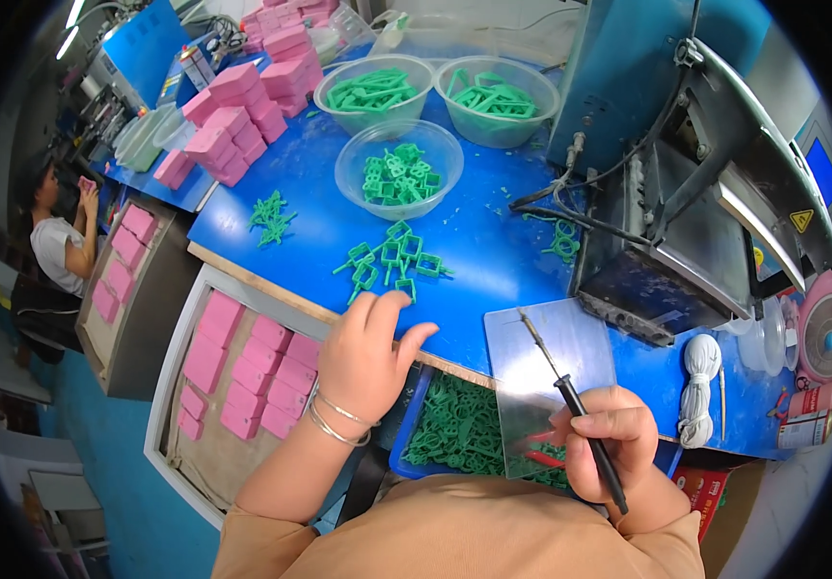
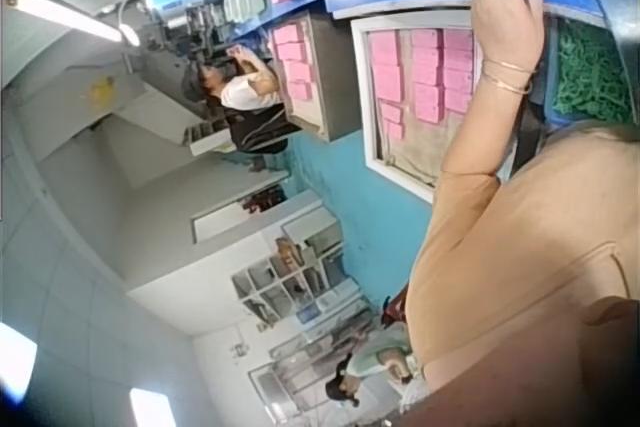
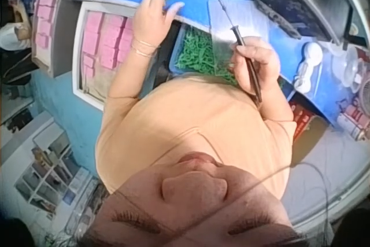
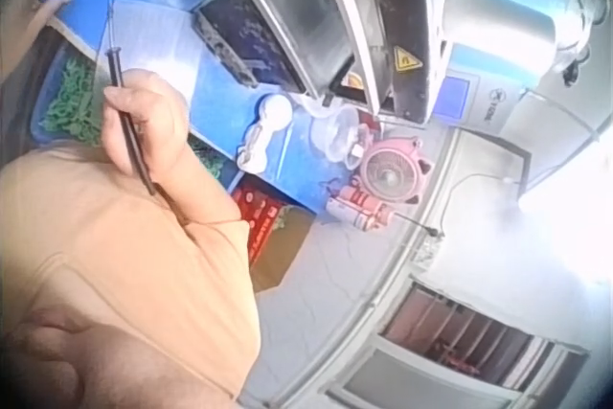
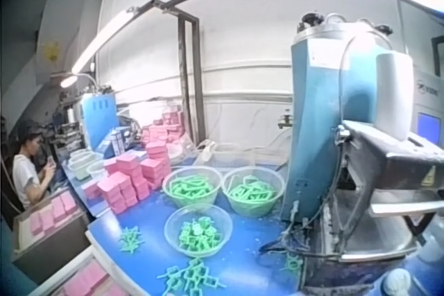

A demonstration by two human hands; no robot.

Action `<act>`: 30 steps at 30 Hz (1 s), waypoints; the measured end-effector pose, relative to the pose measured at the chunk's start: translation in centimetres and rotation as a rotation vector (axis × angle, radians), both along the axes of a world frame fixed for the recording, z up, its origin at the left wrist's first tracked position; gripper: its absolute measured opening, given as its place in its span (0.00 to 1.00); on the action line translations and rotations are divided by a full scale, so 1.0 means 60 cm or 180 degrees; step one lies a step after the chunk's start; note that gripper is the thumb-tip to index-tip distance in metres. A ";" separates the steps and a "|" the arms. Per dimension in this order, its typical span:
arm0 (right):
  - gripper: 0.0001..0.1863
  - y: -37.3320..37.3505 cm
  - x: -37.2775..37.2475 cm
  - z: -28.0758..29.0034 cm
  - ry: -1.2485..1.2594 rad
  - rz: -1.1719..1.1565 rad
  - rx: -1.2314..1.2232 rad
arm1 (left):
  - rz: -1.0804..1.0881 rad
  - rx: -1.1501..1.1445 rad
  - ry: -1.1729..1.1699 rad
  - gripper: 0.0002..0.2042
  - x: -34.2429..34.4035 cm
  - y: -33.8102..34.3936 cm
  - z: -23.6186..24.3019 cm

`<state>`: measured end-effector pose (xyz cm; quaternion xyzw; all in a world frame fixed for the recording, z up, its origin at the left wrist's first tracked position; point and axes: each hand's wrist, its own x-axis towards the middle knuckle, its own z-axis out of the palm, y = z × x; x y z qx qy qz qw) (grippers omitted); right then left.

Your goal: The person uses a soldering iron to clean or modify green plastic components on a workbench.

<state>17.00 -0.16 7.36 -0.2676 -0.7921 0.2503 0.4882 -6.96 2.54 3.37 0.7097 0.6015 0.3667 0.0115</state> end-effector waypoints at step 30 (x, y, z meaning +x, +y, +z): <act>0.07 0.125 0.035 -0.026 -0.0913 -0.0022 0.0989 | -0.2362 -0.2586 -0.5967 0.20 0.069 0.085 -0.028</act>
